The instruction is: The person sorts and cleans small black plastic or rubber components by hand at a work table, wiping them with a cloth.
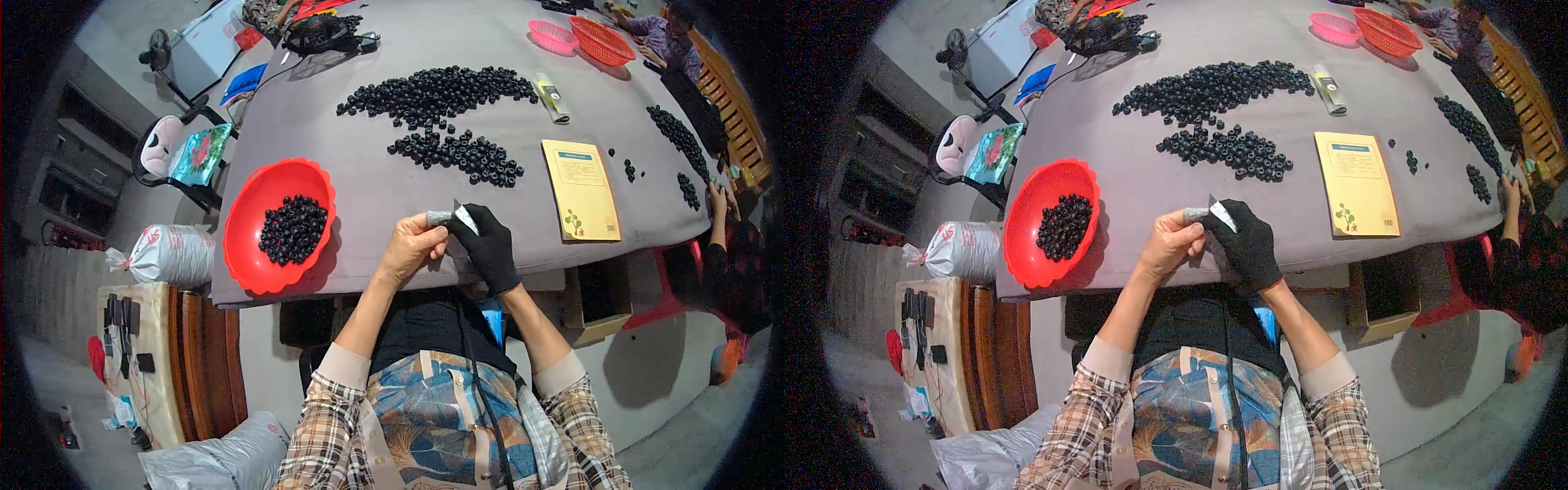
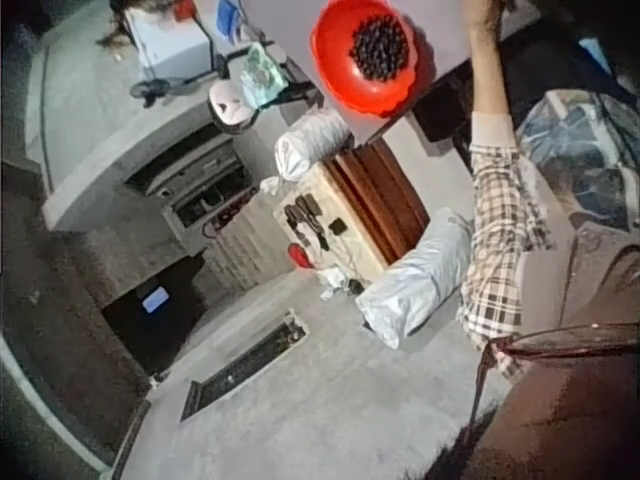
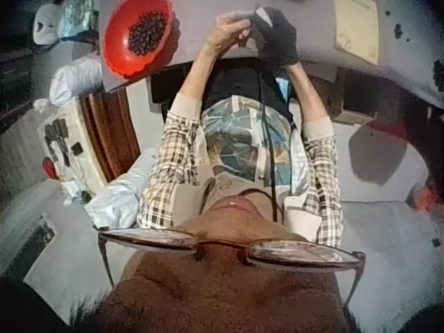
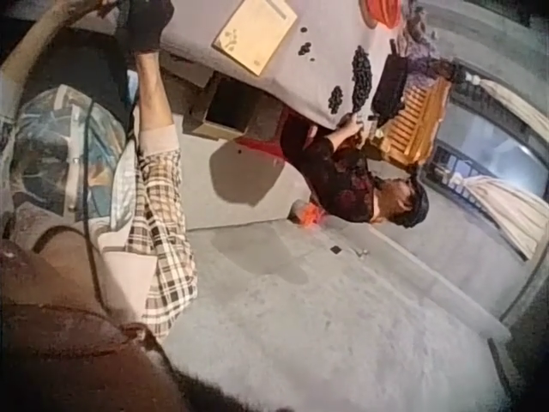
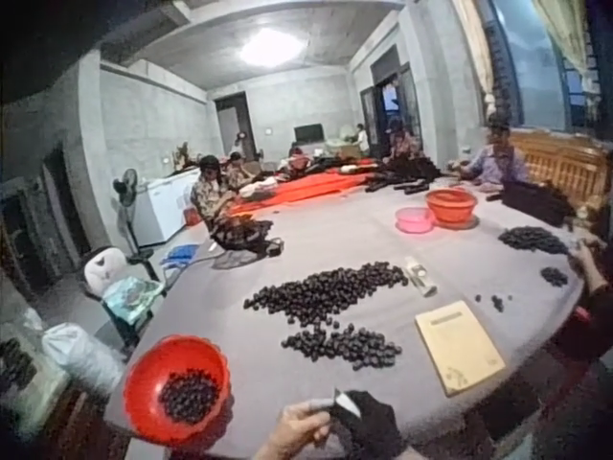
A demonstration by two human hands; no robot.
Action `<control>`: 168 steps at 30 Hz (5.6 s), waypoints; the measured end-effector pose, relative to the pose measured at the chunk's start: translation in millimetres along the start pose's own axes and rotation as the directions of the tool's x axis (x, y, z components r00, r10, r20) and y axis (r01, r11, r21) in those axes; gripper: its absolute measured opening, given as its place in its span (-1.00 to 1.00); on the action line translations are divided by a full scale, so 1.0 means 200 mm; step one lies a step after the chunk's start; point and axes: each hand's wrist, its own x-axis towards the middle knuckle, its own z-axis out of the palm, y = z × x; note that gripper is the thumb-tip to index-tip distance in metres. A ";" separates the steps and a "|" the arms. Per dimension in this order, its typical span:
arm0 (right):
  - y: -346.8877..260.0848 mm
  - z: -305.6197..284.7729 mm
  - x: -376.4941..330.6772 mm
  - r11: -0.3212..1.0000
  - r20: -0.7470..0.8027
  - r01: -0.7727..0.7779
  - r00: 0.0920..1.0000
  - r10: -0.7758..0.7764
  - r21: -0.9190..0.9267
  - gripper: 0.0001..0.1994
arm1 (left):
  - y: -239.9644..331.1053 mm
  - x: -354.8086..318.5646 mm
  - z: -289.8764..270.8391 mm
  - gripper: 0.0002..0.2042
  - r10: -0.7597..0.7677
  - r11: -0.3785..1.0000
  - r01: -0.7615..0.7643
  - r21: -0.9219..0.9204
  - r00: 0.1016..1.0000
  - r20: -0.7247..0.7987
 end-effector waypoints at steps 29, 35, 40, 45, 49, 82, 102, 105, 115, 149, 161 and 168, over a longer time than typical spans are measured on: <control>-0.01 -0.02 -0.01 0.955 0.037 0.291 0.956 -0.290 -0.055 -0.69 | -0.07 0.00 -0.05 -0.82 0.086 0.992 -0.098 -0.078 0.986 -0.141; -0.05 -0.03 0.00 0.983 0.090 0.169 0.983 -0.163 -0.074 -0.78 | -0.07 0.00 -0.01 -0.86 0.131 0.989 -0.142 -0.045 0.974 -0.186; -0.08 -0.04 0.00 0.963 0.115 0.254 0.963 -0.244 -0.086 -0.76 | -0.07 0.00 0.02 -0.88 0.193 0.980 -0.201 -0.007 0.950 -0.246; -0.08 -0.05 0.00 0.993 0.189 0.118 0.976 -0.111 -0.029 -0.79 | -0.05 -0.02 0.04 -0.85 0.189 0.982 -0.186 0.038 0.945 -0.269; -0.08 -0.04 0.00 0.998 0.228 -0.060 0.972 0.061 -0.008 -0.81 | -0.05 -0.02 0.02 -0.84 0.190 0.981 -0.192 0.021 0.946 -0.262; -0.06 -0.03 -0.02 0.990 0.253 -0.073 0.967 0.041 0.119 -0.71 | -0.05 -0.03 -0.03 -0.87 0.128 0.987 -0.140 -0.077 0.981 -0.143; -0.05 -0.01 -0.03 0.982 0.259 -0.091 0.965 0.046 0.168 -0.70 | -0.07 -0.02 -0.07 -0.87 0.119 0.976 -0.137 -0.170 0.986 -0.116; -0.08 -0.03 -0.02 0.980 0.268 -0.107 0.962 0.059 0.168 -0.70 | -0.06 -0.03 -0.05 -0.87 0.116 0.972 -0.138 -0.192 0.985 -0.124; -0.07 -0.02 -0.02 0.977 0.276 -0.123 0.959 0.071 0.175 -0.70 | -0.06 -0.03 -0.05 -0.88 0.110 0.974 -0.135 -0.179 0.984 -0.142; -0.08 -0.04 0.00 0.986 0.313 -0.097 0.949 0.050 0.136 -0.71 | -0.03 -0.03 -0.03 -0.91 0.094 0.986 -0.115 -0.121 0.982 -0.166; -0.07 -0.03 0.00 0.974 0.330 -0.184 0.935 0.131 0.134 -0.75 | -0.04 -0.04 0.00 -0.91 0.125 0.990 -0.134 -0.042 0.977 -0.174; -0.06 -0.03 0.01 0.992 0.308 -0.084 0.950 0.052 0.090 -0.76 | -0.04 -0.04 -0.02 -0.90 0.119 0.993 -0.115 0.035 0.976 -0.180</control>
